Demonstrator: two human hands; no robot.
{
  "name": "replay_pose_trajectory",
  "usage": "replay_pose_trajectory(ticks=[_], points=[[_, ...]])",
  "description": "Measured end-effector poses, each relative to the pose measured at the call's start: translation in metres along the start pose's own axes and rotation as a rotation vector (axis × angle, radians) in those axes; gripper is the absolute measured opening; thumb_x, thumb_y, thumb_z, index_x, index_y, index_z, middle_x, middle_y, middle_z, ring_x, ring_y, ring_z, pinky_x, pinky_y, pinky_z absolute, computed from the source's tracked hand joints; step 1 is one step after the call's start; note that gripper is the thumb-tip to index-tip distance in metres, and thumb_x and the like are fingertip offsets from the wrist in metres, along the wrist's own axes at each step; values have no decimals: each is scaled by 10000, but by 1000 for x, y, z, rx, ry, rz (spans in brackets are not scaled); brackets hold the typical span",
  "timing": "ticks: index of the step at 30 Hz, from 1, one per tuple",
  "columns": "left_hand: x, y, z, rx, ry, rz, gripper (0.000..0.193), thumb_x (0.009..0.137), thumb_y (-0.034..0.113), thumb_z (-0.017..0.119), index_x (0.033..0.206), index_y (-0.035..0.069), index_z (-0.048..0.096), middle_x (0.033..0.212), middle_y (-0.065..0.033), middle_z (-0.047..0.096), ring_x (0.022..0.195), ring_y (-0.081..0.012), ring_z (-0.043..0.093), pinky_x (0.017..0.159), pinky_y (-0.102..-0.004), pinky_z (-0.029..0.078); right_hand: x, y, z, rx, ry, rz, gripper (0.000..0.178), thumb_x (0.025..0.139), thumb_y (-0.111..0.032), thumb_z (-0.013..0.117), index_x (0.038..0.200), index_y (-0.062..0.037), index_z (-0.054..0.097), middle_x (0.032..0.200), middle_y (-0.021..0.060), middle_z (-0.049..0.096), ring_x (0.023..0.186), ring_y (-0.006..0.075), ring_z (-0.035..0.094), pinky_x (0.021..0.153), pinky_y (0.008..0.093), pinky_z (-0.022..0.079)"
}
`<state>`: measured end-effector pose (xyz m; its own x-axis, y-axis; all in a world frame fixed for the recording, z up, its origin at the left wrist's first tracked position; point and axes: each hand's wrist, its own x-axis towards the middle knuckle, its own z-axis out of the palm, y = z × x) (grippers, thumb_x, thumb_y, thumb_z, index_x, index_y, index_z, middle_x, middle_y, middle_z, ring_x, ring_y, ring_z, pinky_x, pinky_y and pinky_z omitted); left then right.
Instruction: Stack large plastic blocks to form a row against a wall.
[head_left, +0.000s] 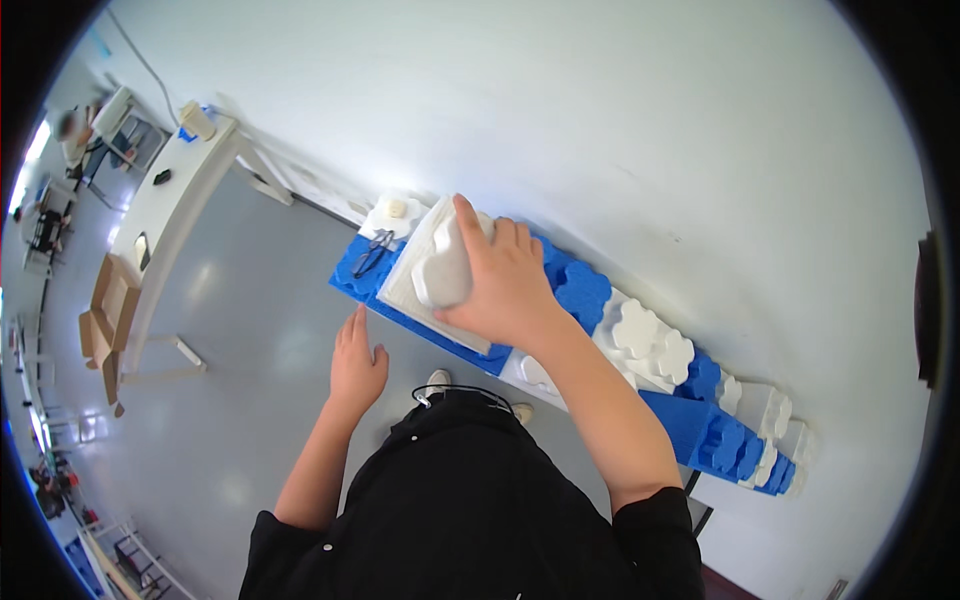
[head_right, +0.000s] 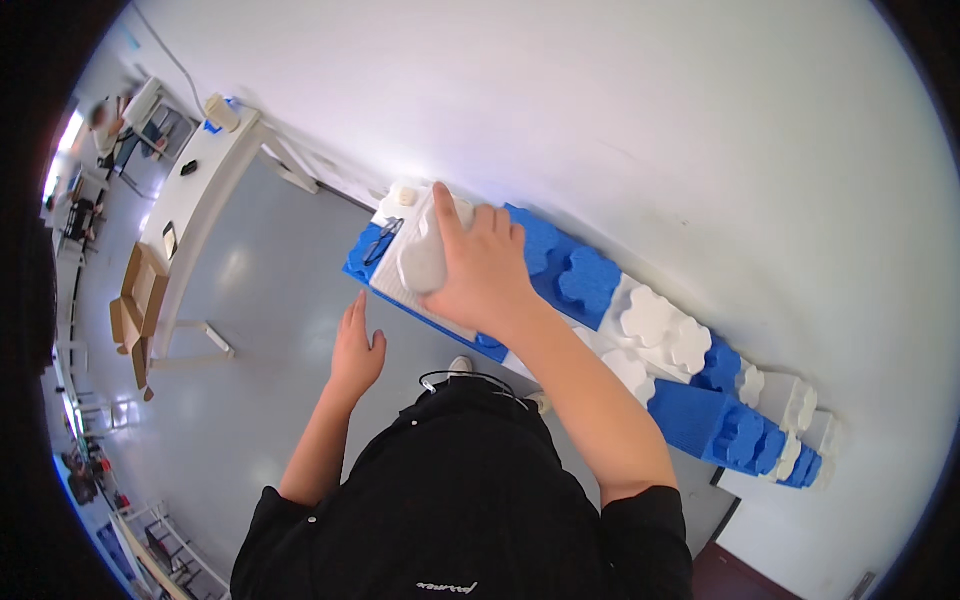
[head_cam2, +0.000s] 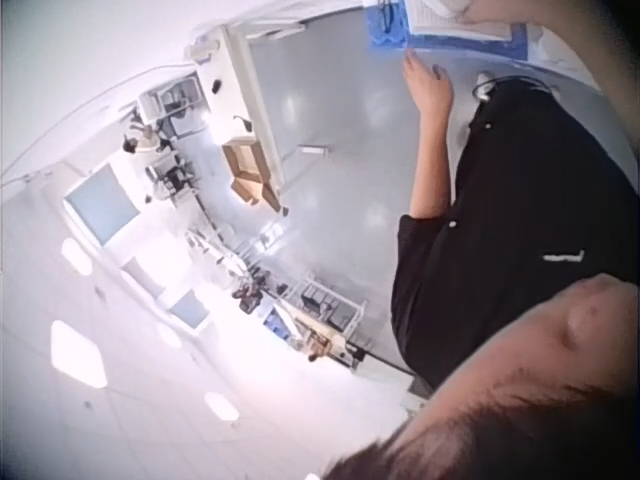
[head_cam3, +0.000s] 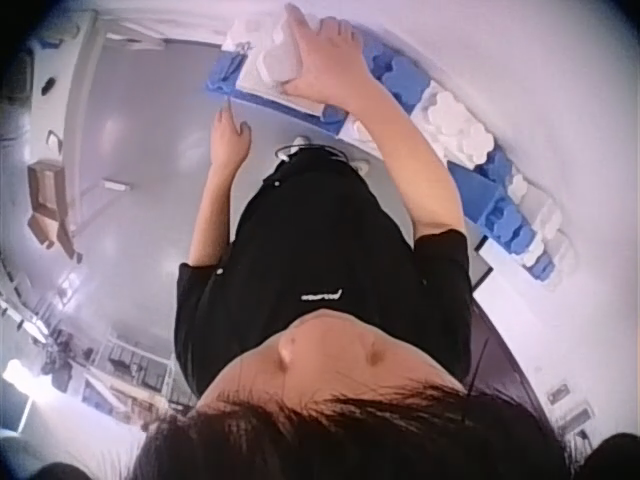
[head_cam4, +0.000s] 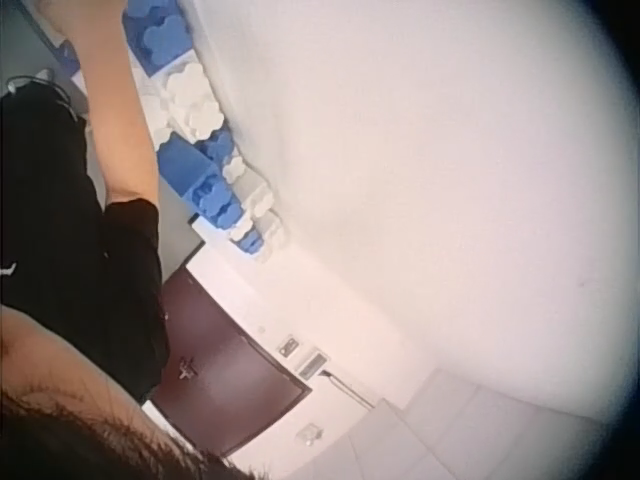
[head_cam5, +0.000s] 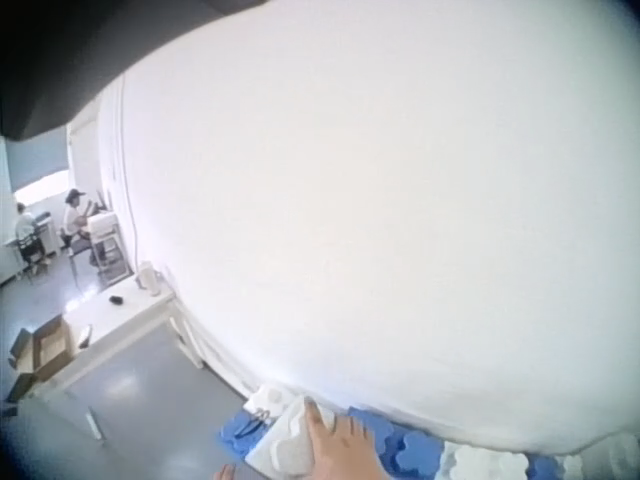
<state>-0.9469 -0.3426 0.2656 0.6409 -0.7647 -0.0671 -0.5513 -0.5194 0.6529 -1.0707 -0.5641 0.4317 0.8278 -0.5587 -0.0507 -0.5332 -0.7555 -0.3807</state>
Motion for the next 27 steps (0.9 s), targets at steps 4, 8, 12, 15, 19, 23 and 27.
replay_pose_trajectory(ticks=[4,8,12,15,19,23,27], points=[[-26,-31,-23,7,49,-103,695,923,37,602,1576,-25,374,1549,-280,458,1432,-464,446,1193,-507,389,51,-24,25,-53,-97,-8,1305,636,-445,946,1668,-86,232,1336,304,527,1278,449,503,1089,582,392],[-48,-46,-39,4,92,-204,689,939,40,595,1590,4,373,1550,-285,453,1428,-466,446,1192,-511,387,71,-43,30,-168,-234,-6,1307,657,-503,918,1664,-49,220,1329,311,537,1264,447,515,1038,594,424],[-54,-53,-49,-46,103,-272,657,964,50,588,1589,26,387,1553,-280,454,1437,-461,442,1192,-511,382,71,-51,45,-230,-198,-12,1293,669,-511,902,1664,-42,222,1313,303,546,1256,446,522,1013,601,433],[-47,-48,-60,-92,128,-253,610,993,64,572,1578,25,404,1550,-274,463,1438,-459,441,1191,-509,381,59,-51,65,-237,-170,-5,1287,676,-517,892,1663,-33,223,1317,304,540,1261,442,519,1017,608,426],[-21,-14,-76,-155,150,-163,554,1021,86,559,1557,22,436,1549,-270,469,1439,-458,438,1189,-507,383,54,-37,76,-198,-118,-5,1277,696,-543,871,1665,-28,217,1314,299,534,1261,434,515,1038,608,413],[28,36,-79,-118,191,137,554,1035,156,584,1562,45,454,1571,-263,456,1445,-448,437,1190,-508,372,61,-28,86,-202,-109,-42,1272,730,-577,846,1661,1,201,1429,361,468,1368,485,445,1119,656,353],[66,72,-69,90,135,328,798,958,414,729,1624,119,404,1626,-270,381,1447,-480,421,1182,-561,351,26,22,96,194,243,-137,1082,808,-425,817,1622,29,267,1547,345,399,1451,509,364,1209,621,282]])
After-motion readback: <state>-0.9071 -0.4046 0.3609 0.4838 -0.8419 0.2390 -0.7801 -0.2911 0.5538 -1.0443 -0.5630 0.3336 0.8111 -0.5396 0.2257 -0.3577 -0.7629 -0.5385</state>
